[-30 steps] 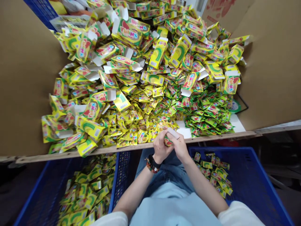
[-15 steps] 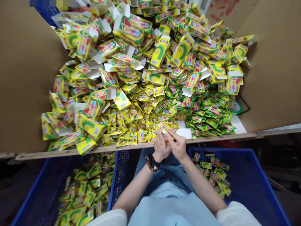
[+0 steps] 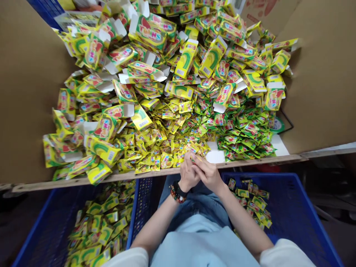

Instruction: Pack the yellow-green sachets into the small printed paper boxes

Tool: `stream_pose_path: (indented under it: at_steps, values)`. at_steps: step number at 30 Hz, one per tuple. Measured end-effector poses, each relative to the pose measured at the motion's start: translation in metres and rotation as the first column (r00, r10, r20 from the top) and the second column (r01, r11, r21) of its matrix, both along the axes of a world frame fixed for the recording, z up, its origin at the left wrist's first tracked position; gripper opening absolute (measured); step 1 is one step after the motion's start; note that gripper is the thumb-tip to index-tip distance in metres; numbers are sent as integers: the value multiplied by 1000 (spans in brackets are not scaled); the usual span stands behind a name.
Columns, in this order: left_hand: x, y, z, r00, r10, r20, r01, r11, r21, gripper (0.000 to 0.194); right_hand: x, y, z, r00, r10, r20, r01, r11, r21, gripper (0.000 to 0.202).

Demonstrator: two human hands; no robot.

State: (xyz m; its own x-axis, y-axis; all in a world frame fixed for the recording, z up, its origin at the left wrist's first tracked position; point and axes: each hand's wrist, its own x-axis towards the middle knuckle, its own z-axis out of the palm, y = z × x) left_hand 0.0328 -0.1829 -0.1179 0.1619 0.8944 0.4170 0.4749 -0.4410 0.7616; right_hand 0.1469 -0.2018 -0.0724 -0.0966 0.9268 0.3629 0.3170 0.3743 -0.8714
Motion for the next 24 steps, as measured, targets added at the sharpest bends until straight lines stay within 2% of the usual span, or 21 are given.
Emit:
stream_pose_path:
  at_steps: [2,4,6,7,8,10,12,16,19,22,24]
  values:
    - [-6,-1,10,995,-97,-31,99,994,37,54,13,-13,5,997,-45,64,44,999,14,37]
    - [-16,-1,23,978,-184,-102,191,980,60,66,39,-33,13,965,-171,199,178,984,-20,34]
    - [-28,4,35,977,-127,-172,140,988,61,60,71,-52,19,836,-360,414,424,903,-71,29]
    - [-32,10,39,978,-48,-201,61,997,58,49,84,-58,20,771,-383,508,490,867,-90,26]
    - [-35,18,42,973,34,-230,-22,998,55,38,92,-59,20,738,-377,560,507,857,-93,24]
    - [-34,39,43,945,123,-302,-118,992,38,30,92,-47,15,765,-302,569,441,890,-121,27]
    - [-26,64,41,913,88,-398,-104,994,-19,34,73,-15,7,814,-277,510,395,908,-137,31]
    - [-7,98,36,858,-24,-513,-76,982,-172,45,21,62,-8,786,-433,442,534,835,-133,39]
    - [-10,99,34,869,-76,-489,-21,982,-189,50,3,92,-14,809,-430,401,532,826,-188,34]
    - [-23,88,33,892,-104,-440,20,981,-190,54,4,93,-18,854,-400,332,472,864,-173,30]
    - [-29,80,33,902,-134,-410,47,975,-216,58,8,85,-17,885,-429,180,455,879,-141,28]
